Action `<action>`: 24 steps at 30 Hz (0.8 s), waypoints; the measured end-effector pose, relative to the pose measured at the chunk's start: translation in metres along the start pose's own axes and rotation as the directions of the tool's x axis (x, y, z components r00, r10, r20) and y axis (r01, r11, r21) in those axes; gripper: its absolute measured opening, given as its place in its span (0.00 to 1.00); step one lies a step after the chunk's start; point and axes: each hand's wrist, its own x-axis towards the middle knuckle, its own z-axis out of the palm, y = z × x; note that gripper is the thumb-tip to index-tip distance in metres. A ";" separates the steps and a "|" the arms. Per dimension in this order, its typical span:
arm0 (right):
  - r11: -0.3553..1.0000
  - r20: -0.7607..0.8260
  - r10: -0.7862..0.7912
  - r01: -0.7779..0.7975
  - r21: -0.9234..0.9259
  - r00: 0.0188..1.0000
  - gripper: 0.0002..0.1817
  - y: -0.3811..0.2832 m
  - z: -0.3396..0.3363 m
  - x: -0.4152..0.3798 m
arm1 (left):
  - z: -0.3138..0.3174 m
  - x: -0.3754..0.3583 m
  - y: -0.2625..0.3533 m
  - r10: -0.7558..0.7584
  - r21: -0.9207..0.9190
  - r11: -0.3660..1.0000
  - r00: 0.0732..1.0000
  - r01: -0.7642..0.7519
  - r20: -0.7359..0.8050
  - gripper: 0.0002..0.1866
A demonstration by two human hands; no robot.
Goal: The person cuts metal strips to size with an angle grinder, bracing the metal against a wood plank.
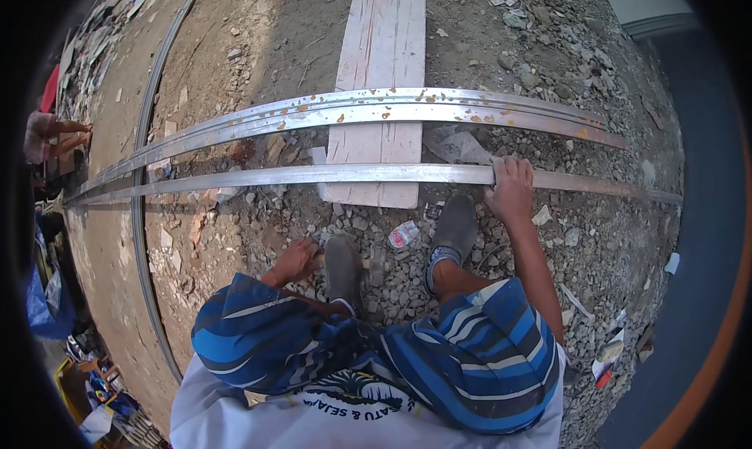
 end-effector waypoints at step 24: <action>0.547 0.048 0.801 -0.763 0.343 0.596 0.33 -0.042 0.001 -0.278 | -0.169 0.023 -0.012 -0.110 0.100 0.988 0.989 0.120 -0.103 0.22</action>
